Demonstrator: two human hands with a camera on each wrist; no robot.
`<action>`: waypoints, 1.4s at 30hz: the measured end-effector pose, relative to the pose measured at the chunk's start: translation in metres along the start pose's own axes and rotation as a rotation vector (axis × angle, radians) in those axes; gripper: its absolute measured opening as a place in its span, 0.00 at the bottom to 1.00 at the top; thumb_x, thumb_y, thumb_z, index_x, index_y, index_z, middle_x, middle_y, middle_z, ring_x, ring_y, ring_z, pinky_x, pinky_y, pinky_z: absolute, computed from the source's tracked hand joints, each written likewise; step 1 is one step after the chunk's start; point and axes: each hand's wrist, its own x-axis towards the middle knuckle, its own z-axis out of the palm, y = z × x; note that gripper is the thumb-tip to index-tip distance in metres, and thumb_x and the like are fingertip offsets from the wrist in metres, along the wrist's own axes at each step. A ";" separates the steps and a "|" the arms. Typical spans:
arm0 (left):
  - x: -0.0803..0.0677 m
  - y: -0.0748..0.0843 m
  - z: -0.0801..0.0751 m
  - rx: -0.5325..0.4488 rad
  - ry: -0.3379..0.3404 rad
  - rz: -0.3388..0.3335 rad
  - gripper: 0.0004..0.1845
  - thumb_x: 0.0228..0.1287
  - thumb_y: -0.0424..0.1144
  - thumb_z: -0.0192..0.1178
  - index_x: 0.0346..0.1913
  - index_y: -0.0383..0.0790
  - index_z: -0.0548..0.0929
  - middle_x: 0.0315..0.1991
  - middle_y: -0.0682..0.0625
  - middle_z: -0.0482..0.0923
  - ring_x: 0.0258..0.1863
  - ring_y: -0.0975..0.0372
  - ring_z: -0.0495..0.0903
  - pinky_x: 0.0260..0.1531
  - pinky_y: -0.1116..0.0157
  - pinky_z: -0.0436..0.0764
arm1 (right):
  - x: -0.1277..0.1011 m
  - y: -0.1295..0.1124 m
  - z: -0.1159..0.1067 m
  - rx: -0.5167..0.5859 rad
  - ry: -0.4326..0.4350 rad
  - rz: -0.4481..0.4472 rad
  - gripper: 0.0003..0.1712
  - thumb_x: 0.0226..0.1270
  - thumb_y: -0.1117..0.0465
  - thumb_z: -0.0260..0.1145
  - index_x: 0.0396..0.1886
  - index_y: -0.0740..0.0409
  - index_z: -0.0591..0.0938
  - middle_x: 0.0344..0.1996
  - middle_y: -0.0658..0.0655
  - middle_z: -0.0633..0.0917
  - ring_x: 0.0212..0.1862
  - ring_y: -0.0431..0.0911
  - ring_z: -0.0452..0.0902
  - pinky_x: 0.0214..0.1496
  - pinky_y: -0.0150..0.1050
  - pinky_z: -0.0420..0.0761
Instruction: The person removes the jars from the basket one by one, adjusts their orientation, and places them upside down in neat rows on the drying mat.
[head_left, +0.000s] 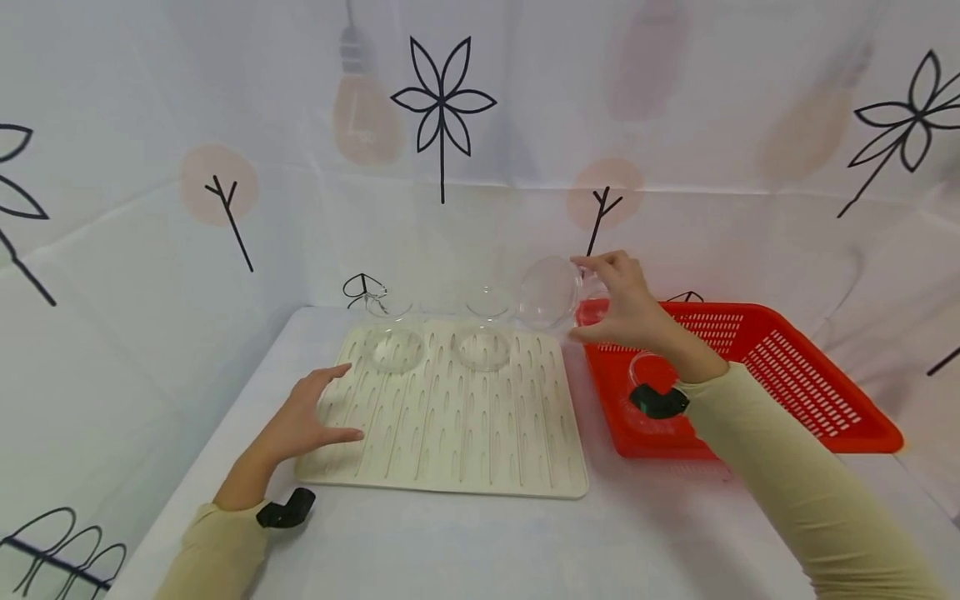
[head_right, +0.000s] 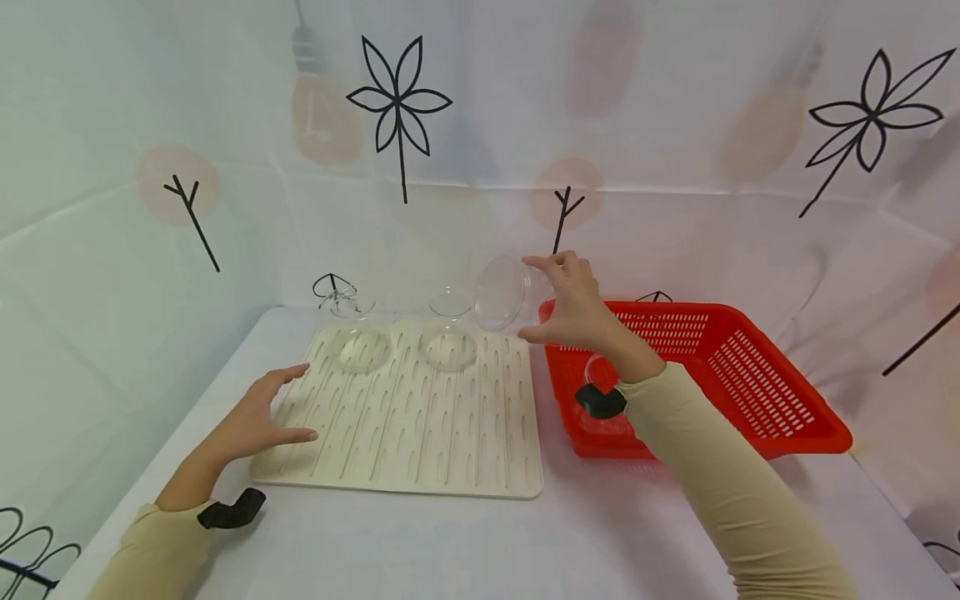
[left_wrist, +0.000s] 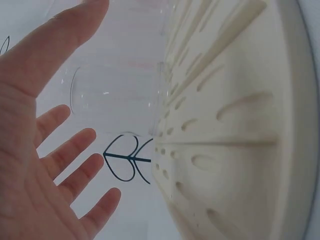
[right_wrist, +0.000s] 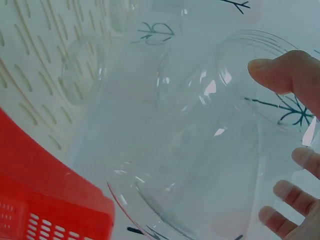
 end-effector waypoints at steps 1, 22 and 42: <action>0.002 0.001 0.001 -0.004 0.008 0.007 0.55 0.37 0.52 0.77 0.69 0.41 0.59 0.65 0.38 0.58 0.62 0.43 0.56 0.53 0.39 0.63 | 0.001 -0.001 0.001 0.000 0.000 -0.008 0.51 0.39 0.65 0.79 0.66 0.57 0.64 0.54 0.64 0.62 0.57 0.57 0.53 0.48 0.58 0.73; 0.035 0.041 0.014 -0.093 0.106 0.126 0.54 0.36 0.50 0.77 0.69 0.44 0.60 0.64 0.44 0.60 0.63 0.49 0.58 0.56 0.43 0.62 | 0.008 -0.011 0.021 0.048 -0.004 -0.069 0.53 0.35 0.64 0.81 0.65 0.56 0.65 0.51 0.64 0.63 0.54 0.57 0.54 0.44 0.52 0.69; 0.060 0.071 0.030 -0.171 0.152 0.200 0.53 0.38 0.47 0.77 0.69 0.45 0.60 0.64 0.46 0.60 0.60 0.50 0.61 0.57 0.51 0.65 | 0.014 -0.018 0.041 0.039 -0.029 -0.088 0.53 0.34 0.60 0.81 0.65 0.54 0.67 0.52 0.62 0.64 0.55 0.56 0.54 0.48 0.55 0.63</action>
